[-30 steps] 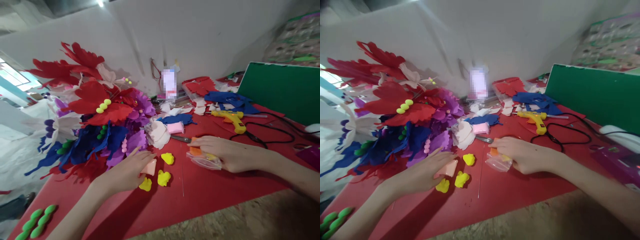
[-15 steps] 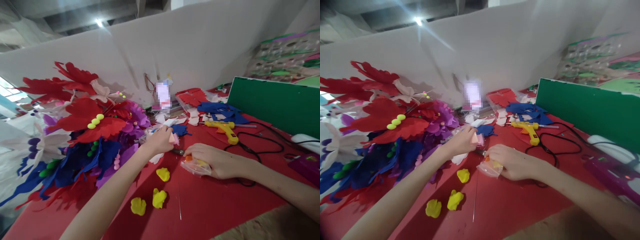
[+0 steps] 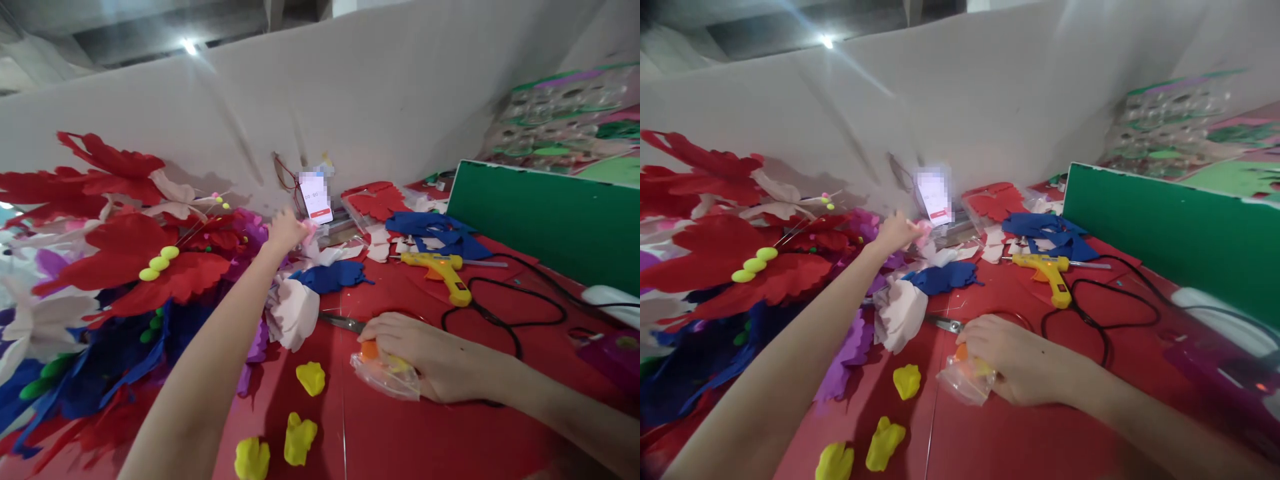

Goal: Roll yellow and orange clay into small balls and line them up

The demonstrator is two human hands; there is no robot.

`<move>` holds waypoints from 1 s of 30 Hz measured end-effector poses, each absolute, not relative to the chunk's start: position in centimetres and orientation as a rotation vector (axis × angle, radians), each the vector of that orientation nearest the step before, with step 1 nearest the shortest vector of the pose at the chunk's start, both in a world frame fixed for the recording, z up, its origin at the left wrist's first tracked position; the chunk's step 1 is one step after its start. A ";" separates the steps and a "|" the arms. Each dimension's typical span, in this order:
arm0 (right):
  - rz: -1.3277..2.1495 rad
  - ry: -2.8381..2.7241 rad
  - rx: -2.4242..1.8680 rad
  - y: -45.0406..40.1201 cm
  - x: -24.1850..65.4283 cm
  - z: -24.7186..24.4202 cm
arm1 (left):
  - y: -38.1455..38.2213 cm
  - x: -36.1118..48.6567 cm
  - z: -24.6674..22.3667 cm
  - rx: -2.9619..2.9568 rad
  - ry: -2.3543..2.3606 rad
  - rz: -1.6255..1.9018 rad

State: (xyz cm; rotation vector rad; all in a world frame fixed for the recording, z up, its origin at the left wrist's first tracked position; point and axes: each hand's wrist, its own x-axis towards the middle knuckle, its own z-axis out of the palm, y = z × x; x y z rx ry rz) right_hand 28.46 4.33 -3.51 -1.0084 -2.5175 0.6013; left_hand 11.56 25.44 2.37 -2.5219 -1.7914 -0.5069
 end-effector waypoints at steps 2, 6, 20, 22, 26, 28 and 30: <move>0.609 -2.505 -1.020 4.3 28.5 -3.3 | 25.8 12.3 1.6 -2.404 -1.768 -0.522; 0.610 -2.496 -1.017 4.3 28.5 -3.3 | 24.7 13.4 -0.4 -2.496 -1.584 -0.343; 0.644 -2.463 -1.071 4.4 28.6 -3.5 | 24.7 12.4 2.1 -2.411 -1.801 -0.475; 0.640 -2.418 -1.081 4.4 28.6 -3.6 | 25.2 11.6 3.5 -2.376 -1.854 -0.612; 0.711 -2.087 -1.200 4.7 28.5 -4.1 | 23.7 10.2 4.8 -2.436 -1.885 -0.879; 0.726 -1.880 -1.296 5.5 28.3 -4.3 | 21.2 9.2 4.7 -2.530 -1.867 -0.962; 0.729 -1.765 -1.378 7.2 27.8 -4.1 | 17.6 8.0 4.2 -2.667 -1.819 -0.978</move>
